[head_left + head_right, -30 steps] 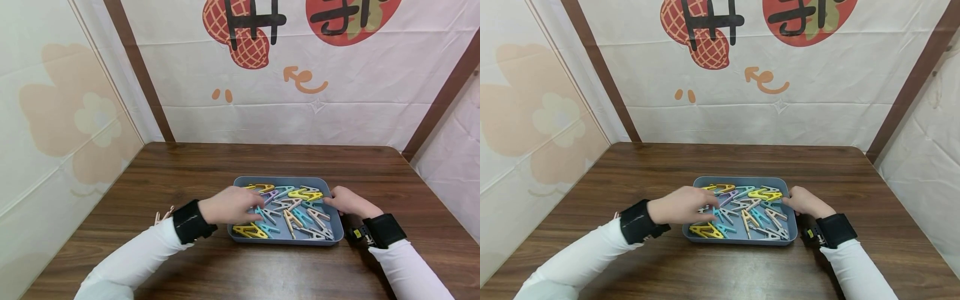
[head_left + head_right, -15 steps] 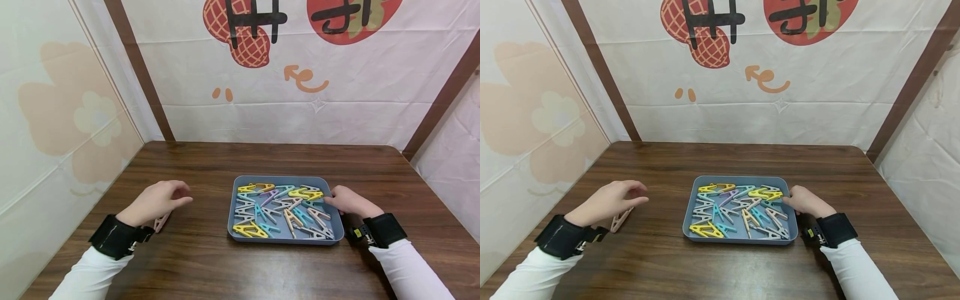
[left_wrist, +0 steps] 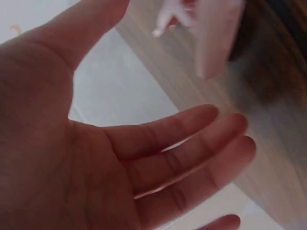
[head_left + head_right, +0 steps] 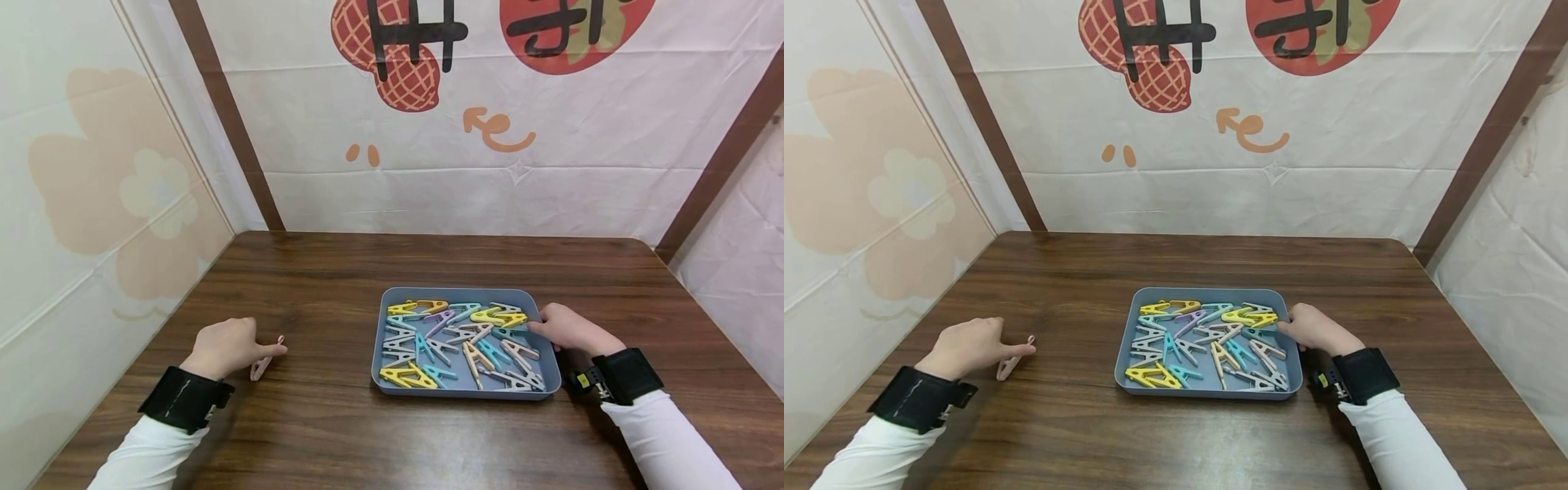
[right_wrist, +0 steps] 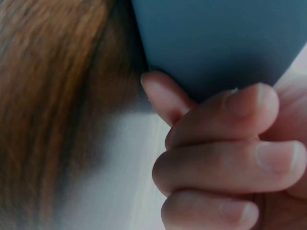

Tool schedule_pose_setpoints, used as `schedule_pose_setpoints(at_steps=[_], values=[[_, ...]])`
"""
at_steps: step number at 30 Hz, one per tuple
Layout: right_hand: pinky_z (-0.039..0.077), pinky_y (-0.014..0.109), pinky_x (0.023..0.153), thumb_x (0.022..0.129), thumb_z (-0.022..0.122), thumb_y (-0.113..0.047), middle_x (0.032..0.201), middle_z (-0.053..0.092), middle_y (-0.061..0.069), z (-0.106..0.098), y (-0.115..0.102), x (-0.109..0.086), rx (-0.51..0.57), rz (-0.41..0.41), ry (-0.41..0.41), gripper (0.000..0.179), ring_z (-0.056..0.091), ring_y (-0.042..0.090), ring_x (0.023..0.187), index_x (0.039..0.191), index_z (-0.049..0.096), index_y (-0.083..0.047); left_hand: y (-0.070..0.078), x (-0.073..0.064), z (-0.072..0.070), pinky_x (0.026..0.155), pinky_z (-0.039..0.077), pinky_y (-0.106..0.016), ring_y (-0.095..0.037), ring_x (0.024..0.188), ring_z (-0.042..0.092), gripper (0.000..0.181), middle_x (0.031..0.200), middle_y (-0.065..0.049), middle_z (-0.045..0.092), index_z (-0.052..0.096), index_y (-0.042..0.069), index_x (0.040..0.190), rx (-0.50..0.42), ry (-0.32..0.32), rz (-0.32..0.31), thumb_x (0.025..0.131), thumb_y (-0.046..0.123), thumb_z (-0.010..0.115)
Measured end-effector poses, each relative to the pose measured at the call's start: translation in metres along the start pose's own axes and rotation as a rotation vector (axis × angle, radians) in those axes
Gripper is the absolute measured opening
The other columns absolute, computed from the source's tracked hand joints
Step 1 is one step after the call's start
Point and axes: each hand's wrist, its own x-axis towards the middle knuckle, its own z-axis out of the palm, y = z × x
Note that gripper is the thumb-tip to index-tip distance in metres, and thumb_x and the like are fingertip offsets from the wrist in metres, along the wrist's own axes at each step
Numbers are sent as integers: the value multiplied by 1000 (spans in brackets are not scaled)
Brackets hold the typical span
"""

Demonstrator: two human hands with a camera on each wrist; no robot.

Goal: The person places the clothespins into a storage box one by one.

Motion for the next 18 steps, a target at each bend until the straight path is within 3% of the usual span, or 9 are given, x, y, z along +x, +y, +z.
schedule_pose_setpoints(at_steps=[4,11,18], values=[[36,28,49,98,55,-18,47,42,-2,0,-1,0,-1,0,3,39,43,11,42,60,49,-12,-1,1,6,45,30,-30,-17,45,42,54,50,1,39,47,13,56,-1,6,-30,82,55,69],[36,28,50,97,54,-18,49,44,-2,-2,1,2,9,15,-4,30,45,11,44,70,60,-7,0,5,5,47,39,-35,-18,49,50,39,51,-1,50,56,15,58,-18,-12,-26,86,38,71],[36,28,50,97,55,-18,48,44,-2,-1,1,2,3,14,-3,31,45,11,43,69,60,-7,1,10,10,48,34,-31,-15,48,44,41,49,2,43,48,15,53,-112,8,30,82,22,76]])
